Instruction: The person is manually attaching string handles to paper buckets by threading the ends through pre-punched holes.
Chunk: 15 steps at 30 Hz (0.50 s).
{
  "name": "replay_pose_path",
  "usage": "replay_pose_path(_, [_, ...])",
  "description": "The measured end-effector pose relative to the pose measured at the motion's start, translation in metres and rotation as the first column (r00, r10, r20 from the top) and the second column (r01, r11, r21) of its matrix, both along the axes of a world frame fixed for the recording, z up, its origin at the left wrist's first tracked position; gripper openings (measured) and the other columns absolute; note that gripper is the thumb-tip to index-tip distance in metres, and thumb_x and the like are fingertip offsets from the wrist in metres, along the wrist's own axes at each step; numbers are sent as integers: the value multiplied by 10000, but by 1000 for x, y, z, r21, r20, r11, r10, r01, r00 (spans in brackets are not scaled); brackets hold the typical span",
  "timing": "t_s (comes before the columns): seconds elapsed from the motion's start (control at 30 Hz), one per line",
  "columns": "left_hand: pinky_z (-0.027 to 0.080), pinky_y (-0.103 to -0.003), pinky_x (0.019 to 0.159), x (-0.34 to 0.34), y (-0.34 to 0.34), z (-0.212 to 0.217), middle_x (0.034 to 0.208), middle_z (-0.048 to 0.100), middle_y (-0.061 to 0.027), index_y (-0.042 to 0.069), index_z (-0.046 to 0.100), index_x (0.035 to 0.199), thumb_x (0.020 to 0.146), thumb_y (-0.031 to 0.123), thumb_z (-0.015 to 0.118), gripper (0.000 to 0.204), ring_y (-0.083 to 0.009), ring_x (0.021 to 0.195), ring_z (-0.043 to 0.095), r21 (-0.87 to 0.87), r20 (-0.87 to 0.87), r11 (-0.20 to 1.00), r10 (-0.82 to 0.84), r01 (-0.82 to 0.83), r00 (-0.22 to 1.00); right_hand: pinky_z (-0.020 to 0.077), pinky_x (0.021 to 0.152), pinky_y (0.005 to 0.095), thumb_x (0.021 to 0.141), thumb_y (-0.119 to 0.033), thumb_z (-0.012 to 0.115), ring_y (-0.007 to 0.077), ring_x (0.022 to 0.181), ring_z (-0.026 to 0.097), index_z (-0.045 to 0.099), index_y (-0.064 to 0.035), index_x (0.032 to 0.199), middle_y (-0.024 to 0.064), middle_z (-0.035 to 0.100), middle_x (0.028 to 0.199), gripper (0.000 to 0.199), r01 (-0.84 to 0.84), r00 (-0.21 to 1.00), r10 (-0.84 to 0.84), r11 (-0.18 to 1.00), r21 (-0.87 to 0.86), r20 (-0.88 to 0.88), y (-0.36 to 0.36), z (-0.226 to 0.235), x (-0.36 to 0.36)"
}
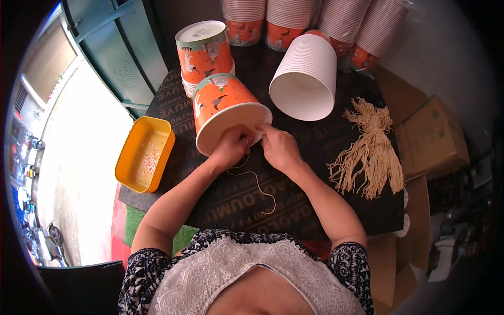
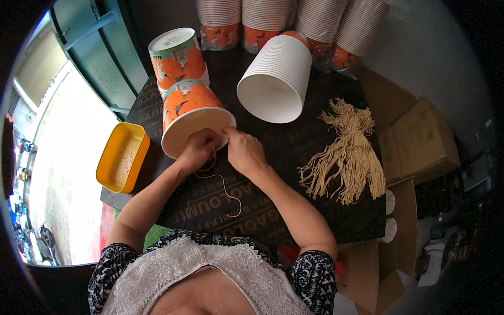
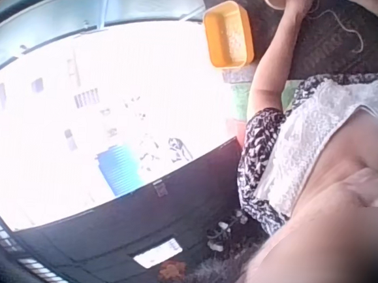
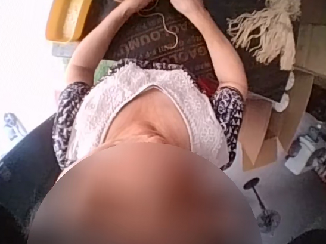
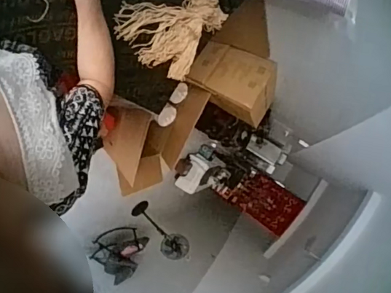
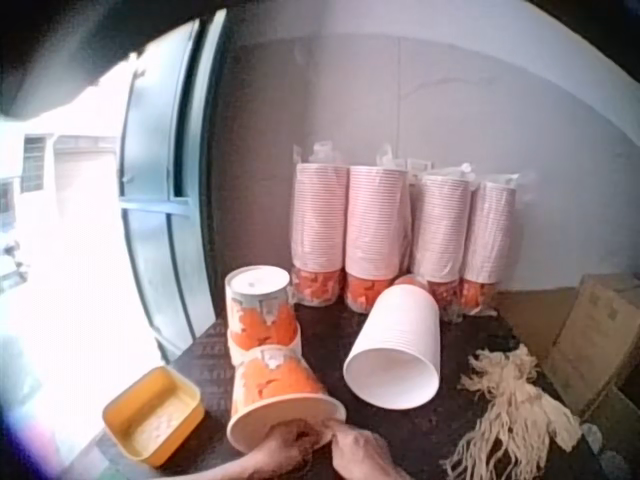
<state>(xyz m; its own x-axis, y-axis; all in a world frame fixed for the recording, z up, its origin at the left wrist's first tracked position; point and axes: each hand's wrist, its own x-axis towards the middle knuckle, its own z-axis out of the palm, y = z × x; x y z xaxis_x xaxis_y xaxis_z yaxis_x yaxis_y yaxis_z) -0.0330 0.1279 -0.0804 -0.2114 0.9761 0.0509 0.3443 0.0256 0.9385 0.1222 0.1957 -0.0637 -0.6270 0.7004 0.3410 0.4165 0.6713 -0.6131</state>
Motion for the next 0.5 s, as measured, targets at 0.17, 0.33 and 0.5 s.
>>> replay_pose_path(0.17, [462, -272, 544, 1, -4, 3, 733, 593, -76, -23, 574, 922, 893, 43, 564, 73, -134, 612, 579, 17, 42, 1000, -9, 8, 999, 522, 768, 479, 850, -23, 516, 403, 912, 631, 614, -27, 1091, 214, 653, 1022, 260, -74, 993, 75, 997, 9, -91, 9, -14, -3])
replay_pose_path(0.33, [462, -261, 526, 1, -5, 6, 741, 576, -74, -9, 539, 941, 909, 41, 551, 60, -131, 597, 554, 29, 104, 999, -45, 43, 993, 525, 763, 412, 814, -13, 584, 355, 906, 649, 622, -7, 1070, 191, 662, 990, 259, -100, 988, 99, 995, 0, -117, 9, -16, -5])
replay_pose_path(0.5, [459, -256, 510, 2, -7, 5, 717, 586, -76, -21, 551, 936, 889, 23, 574, 68, -127, 588, 574, 46, 101, 999, -20, 16, 995, 523, 725, 462, 827, -78, 593, 387, 853, 635, 633, -49, 1016, 183, 658, 950, 195, -95, 990, 89, 994, -49, -112, 7, -15, -6])
